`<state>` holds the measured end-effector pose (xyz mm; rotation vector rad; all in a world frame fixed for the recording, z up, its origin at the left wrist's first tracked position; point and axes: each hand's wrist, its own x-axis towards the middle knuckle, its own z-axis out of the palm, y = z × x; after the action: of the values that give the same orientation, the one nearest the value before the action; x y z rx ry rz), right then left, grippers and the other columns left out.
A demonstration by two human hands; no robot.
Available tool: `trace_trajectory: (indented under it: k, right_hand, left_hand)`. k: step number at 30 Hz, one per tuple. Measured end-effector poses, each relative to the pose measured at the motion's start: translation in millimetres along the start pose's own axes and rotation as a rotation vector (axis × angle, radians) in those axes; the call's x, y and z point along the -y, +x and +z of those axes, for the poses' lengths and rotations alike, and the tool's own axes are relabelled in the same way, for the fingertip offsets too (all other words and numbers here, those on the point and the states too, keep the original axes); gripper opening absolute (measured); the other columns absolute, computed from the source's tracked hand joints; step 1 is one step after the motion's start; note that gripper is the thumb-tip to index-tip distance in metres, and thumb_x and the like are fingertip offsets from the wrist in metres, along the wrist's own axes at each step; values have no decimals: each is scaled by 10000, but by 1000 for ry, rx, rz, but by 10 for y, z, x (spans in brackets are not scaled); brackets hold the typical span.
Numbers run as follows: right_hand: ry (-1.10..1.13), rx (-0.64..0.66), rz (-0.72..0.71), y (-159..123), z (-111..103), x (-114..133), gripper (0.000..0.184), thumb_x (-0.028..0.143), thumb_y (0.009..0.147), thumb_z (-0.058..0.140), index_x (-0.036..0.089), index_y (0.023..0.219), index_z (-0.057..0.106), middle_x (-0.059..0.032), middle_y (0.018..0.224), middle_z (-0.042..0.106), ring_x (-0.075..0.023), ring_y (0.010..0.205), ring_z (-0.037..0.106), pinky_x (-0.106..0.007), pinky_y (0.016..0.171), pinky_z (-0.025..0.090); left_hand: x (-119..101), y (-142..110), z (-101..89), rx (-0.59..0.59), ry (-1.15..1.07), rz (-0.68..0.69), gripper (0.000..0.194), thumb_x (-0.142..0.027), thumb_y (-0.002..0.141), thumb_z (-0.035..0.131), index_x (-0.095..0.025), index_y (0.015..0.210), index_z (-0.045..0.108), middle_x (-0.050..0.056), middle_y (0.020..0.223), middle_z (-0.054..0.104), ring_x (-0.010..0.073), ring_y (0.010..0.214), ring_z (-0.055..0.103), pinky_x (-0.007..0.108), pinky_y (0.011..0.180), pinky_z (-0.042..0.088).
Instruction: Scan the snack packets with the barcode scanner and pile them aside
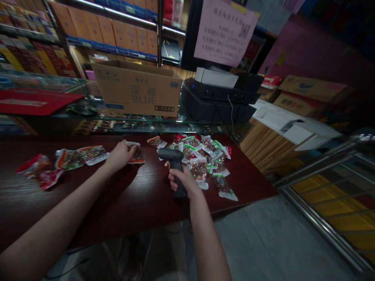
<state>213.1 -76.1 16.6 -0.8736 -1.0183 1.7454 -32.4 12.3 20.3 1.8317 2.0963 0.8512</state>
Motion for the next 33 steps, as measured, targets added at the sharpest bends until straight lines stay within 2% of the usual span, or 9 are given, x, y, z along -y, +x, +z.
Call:
trace_trajectory:
  k: [4,6,8,11,18,22,25,28,33]
  right_hand:
    - [18,-29,-13,-2,11,20,300,310,737,680,211,775,400,89,541,496,-41,334,383,-157,316,314]
    - [22,-38,-9,-3,16,27,317,318,725,694,211,774,400,90,537,496,-40,329,381,-156,312,309]
    - [27,-38,1,-4,17,30,330,329,715,705,210,783,404,91,536,496,-40,327,378,-157,311,311]
    - [37,-41,6,-3,12,31,342,340,709,714,209,798,411,89,543,502,-40,331,377,-160,314,318]
    - [62,-62,-7,10,-2,33,345,338,713,721,209,789,410,87,544,499,-39,329,379,-160,310,303]
    - [78,-64,-14,19,-5,32,338,342,720,715,206,776,411,85,546,498,-38,327,383,-162,310,304]
    - [88,-71,-26,23,-17,34,330,345,724,712,203,779,420,87,552,493,-35,329,381,-162,312,302]
    - [78,-69,-23,19,-31,51,310,343,738,701,192,764,431,81,562,492,-33,346,392,-167,328,317]
    - [74,-59,-15,3,-29,80,302,336,757,687,192,756,422,78,577,495,-29,361,393,-170,351,332]
  left_hand:
    - [72,-62,-180,-295,314,74,767,-307,843,494,37,1460,195,338,1483,243,443,1386,232,587,1068,269]
    - [36,-104,-193,-220,327,226,648,-326,883,442,-47,1449,295,278,1475,300,400,1361,293,536,1061,304]
    - [-21,-146,-153,-2,358,335,504,-384,917,382,-126,1335,491,222,1361,461,369,1246,437,497,982,393]
    - [-70,-202,-80,182,498,328,494,-463,928,333,-138,1140,639,193,1225,565,373,1139,513,477,882,445]
    - [20,-156,-162,-45,748,85,578,-470,897,399,15,1120,622,278,1205,577,452,1167,489,591,1036,231]
    - [-170,40,-5,-19,560,208,506,-432,893,421,-38,1176,564,248,1233,578,379,1215,486,499,1043,293]
    - [-359,290,250,173,349,70,621,-537,873,413,-35,1226,505,252,1205,595,376,1121,554,454,917,422]
    - [-433,538,495,190,267,2,721,-567,792,538,-41,1279,465,268,1289,541,408,1206,481,468,946,406]
    - [-310,729,681,201,13,-29,447,-503,648,712,-175,937,616,182,1169,626,421,1222,469,535,973,359]
